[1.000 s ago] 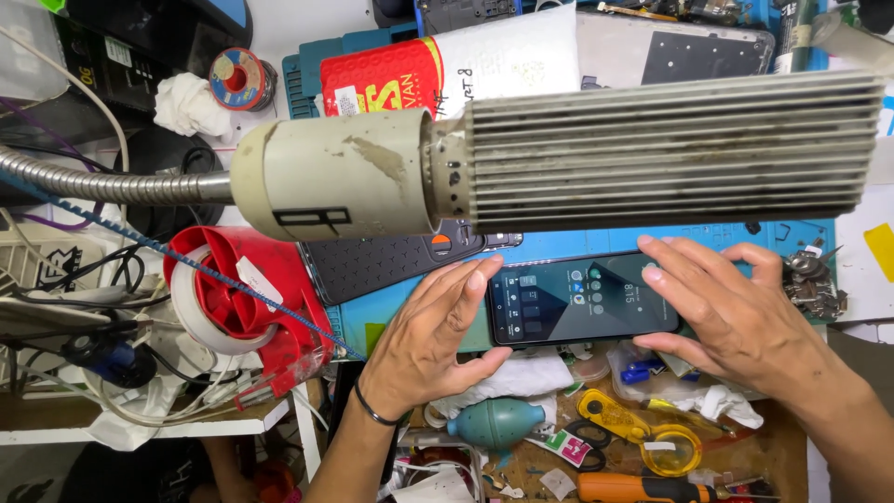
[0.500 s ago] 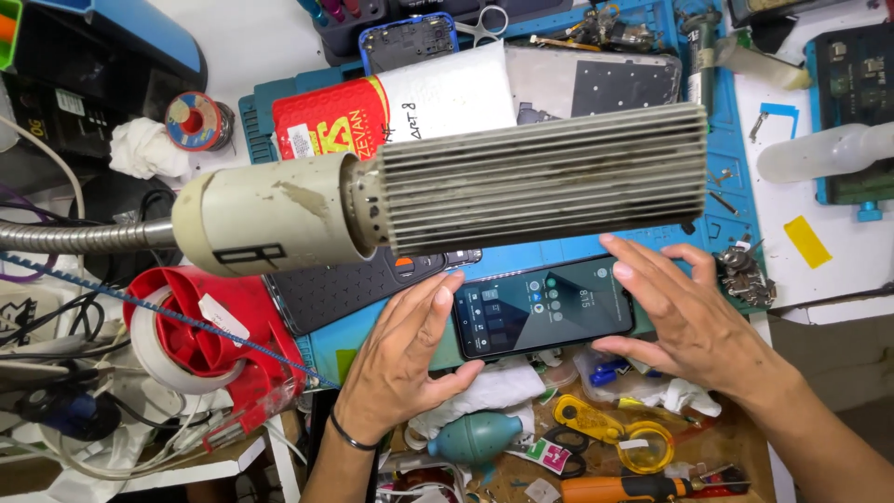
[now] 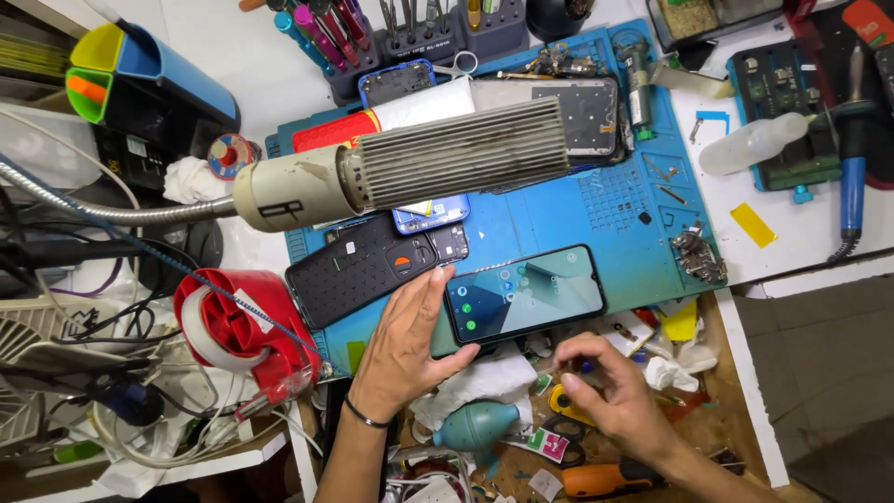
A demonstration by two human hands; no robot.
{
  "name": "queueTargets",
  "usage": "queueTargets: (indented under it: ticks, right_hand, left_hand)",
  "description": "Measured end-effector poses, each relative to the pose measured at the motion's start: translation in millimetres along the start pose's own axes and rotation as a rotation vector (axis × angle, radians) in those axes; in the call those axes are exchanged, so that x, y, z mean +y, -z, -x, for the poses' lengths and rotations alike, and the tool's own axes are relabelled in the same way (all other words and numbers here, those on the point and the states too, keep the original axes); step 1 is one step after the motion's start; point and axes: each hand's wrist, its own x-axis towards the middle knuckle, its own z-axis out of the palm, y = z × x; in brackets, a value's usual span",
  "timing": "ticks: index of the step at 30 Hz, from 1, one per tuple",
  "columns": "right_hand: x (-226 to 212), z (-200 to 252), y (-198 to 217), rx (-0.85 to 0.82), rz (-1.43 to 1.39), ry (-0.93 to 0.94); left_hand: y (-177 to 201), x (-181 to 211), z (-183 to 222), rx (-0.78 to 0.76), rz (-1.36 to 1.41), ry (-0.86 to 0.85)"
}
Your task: Testing the touch screen and user interface functionality of a repaired smartphone at a workstation.
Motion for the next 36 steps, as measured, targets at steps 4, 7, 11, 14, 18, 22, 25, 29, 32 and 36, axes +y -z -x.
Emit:
queueTargets:
  ticks: [4, 7, 11, 14, 18, 22, 25, 29, 32, 36]
  right_hand:
    - [-6, -6, -18, -0.079, -0.212, -0.083]
    - [-12, -9, -33, -0.023, -0.614, -0.446]
    - [-29, -8, -42, 0.012, -0.608, -0.458]
    - [-11, -12, -38, 0.046, -0.621, -0.446]
    - [33, -14, -36, -0.020, -0.661, -0.256]
    - [16, -10, -33, -0.047, -0.683, -0.259]
    - [13, -11, -29, -0.076, -0.697, -0.245]
    - [11, -12, -25, -0.088, -0.710, -0.242]
    - [8, -10, -23, -0.096, -0.719, -0.241]
    - [11, -12, -21, -0.115, -0.717, -0.235]
  left_hand:
    - [1, 7, -2, -0.023, -0.043, 0.012]
    - [5, 15, -9, -0.081, -0.066, 0.051]
    - [12, 25, -17, -0.123, -0.120, 0.046]
    - [12, 26, -22, -0.158, -0.146, 0.035]
    - [11, 34, -30, -0.300, -0.165, 0.260]
    - [15, 46, -39, -0.371, -0.235, 0.284]
    - [14, 46, -43, -0.404, -0.299, 0.295]
    - [9, 40, -48, -0.478, -0.412, 0.300]
    - [4, 34, -49, -0.519, -0.461, 0.313]
    - [4, 34, -52, -0.546, -0.483, 0.313]
